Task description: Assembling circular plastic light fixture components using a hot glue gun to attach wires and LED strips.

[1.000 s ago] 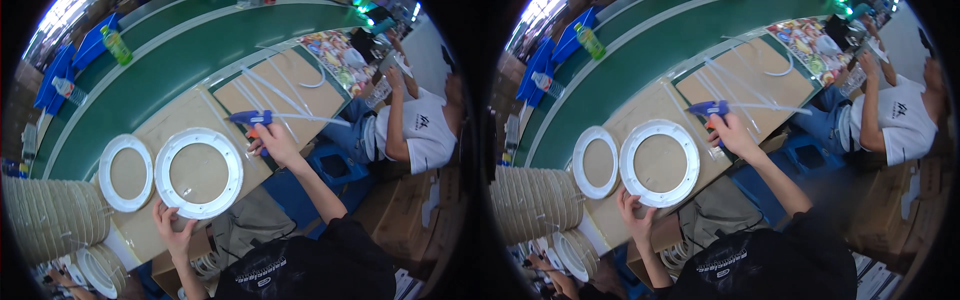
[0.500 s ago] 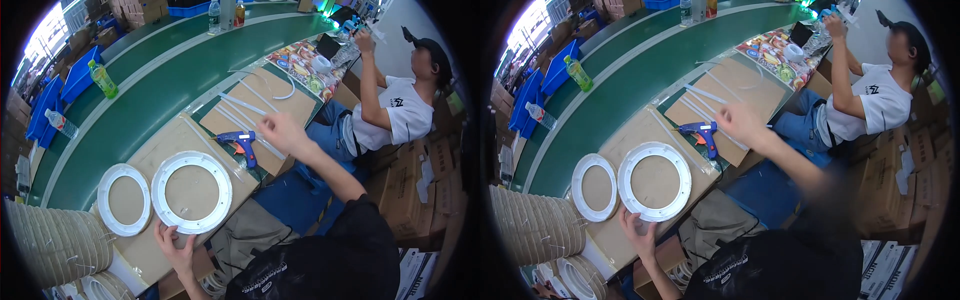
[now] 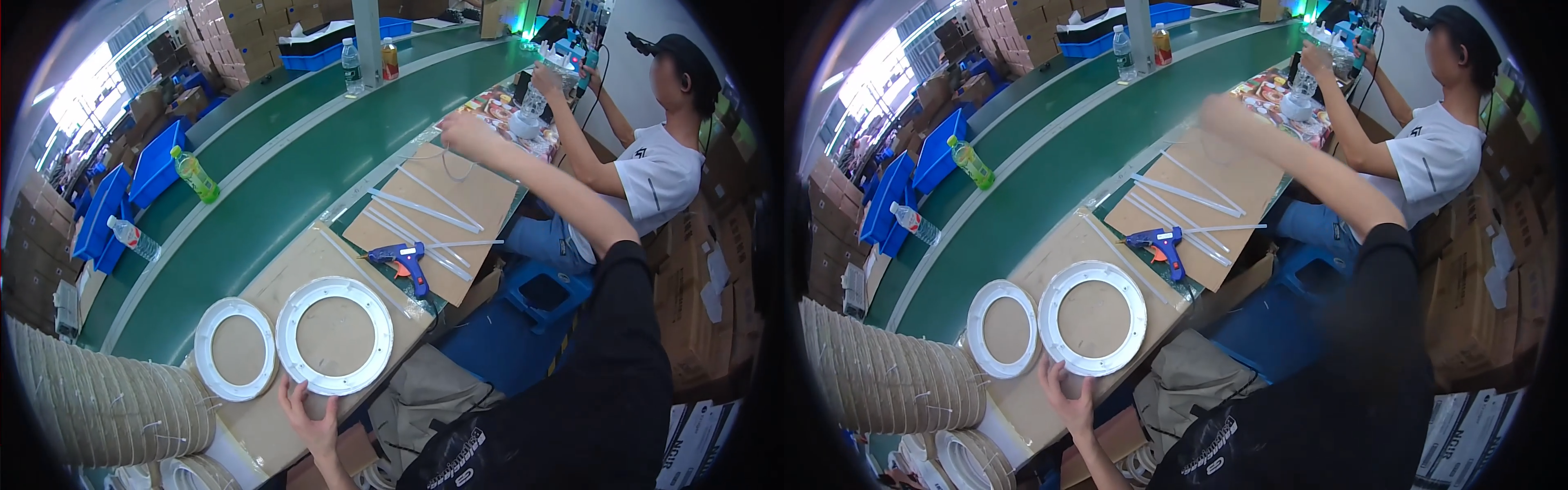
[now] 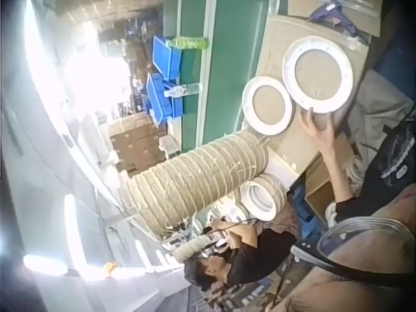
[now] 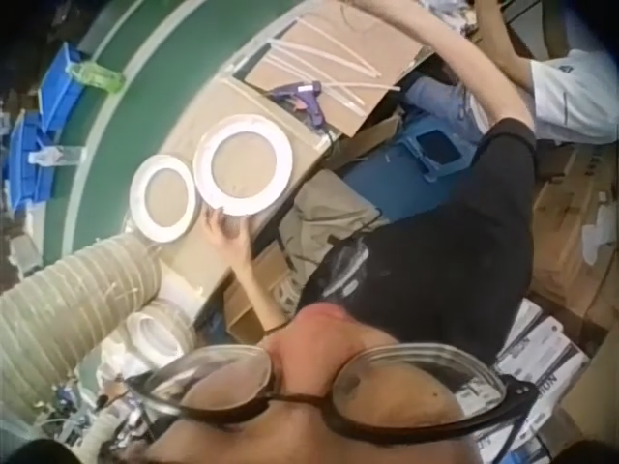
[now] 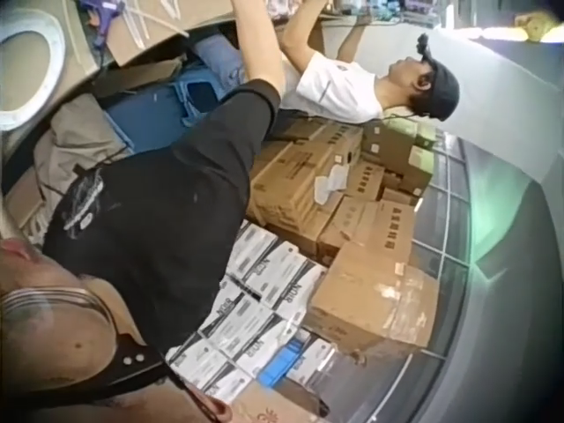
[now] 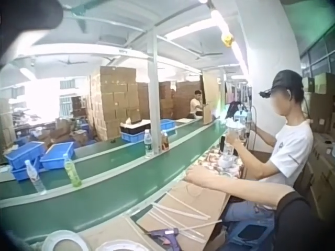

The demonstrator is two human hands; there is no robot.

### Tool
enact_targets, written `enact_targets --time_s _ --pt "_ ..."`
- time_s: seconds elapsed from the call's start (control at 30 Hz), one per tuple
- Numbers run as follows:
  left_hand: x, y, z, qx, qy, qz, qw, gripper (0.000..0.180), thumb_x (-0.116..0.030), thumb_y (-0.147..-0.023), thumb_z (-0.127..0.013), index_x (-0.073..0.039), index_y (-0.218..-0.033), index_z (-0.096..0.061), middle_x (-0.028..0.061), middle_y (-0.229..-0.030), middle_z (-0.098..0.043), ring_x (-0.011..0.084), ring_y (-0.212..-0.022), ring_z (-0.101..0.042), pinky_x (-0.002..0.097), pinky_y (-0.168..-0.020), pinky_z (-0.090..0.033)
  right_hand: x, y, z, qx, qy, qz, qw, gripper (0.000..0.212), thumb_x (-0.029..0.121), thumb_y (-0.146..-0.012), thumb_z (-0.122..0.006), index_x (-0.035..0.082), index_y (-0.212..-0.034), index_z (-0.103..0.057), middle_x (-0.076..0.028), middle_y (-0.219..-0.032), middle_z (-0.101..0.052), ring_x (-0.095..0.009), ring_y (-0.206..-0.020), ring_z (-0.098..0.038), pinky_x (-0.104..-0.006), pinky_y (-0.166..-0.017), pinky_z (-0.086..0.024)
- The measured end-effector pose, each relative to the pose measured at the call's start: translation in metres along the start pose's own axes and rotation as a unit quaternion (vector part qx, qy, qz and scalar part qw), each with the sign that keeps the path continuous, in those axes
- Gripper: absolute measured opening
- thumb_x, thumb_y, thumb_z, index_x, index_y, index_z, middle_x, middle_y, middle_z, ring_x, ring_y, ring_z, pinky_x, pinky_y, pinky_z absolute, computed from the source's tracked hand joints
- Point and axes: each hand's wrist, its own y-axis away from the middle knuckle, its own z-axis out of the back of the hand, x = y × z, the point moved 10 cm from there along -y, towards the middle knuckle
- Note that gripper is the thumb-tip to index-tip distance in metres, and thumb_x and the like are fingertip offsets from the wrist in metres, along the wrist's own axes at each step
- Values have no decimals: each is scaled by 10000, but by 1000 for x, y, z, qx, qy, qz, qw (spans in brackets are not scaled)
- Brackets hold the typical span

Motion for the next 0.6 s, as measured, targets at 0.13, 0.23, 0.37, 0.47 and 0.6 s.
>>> enact_targets --time_s 0.13,0.23,0.37,0.47,0.6 --pt "-3 2 16 -55 -20 -37 998 528 -40 -743 -767 -37 -1236 -578 191 -1434 -473 322 -1245 -527 381 -928 -493 12 0 154 -57 -173 -9 983 160 148 -920 -615 25 -922 -716 -175 -821 -689 -325 -759 -680 -406 -715 -544" --pt "-9 -3 21 -72 9 -33 997 507 11 -775 -707 -28 -1261 -567 189 -1402 -515 288 -1195 -561 363 -901 -499 43 2 244 -123 -286 43 949 212 188 -973 -605 3 -927 -698 -151 -711 -645 -258 -637 -641 -343 -613 -506" --pt "-66 -43 23 -52 136 -87 985 550 78 -800 -652 -17 -1334 -557 160 -1338 -581 198 -949 -645 270 -707 -499 103 5 309 -57 -407 105 906 287 219 -1002 -599 -11 -854 -685 -81 -642 -598 -117 -568 -550 -249 -546 -428" --pt "-123 -82 36 -38 154 -127 979 607 47 -813 -676 -12 -1395 -517 149 -1325 -599 159 -837 -651 253 -646 -476 159 9 329 11 -520 147 841 322 218 -1013 -577 5 -794 -679 -18 -586 -572 -90 -522 -510 -254 -503 -388" --pt "-176 -127 26 79 169 -92 978 486 -7 -857 -698 0 -1329 -580 131 -1194 -673 130 -777 -649 240 -617 -474 210 17 334 133 -612 161 763 402 262 -1042 -533 8 -757 -661 13 -536 -511 -59 -469 -467 -234 -457 -344"
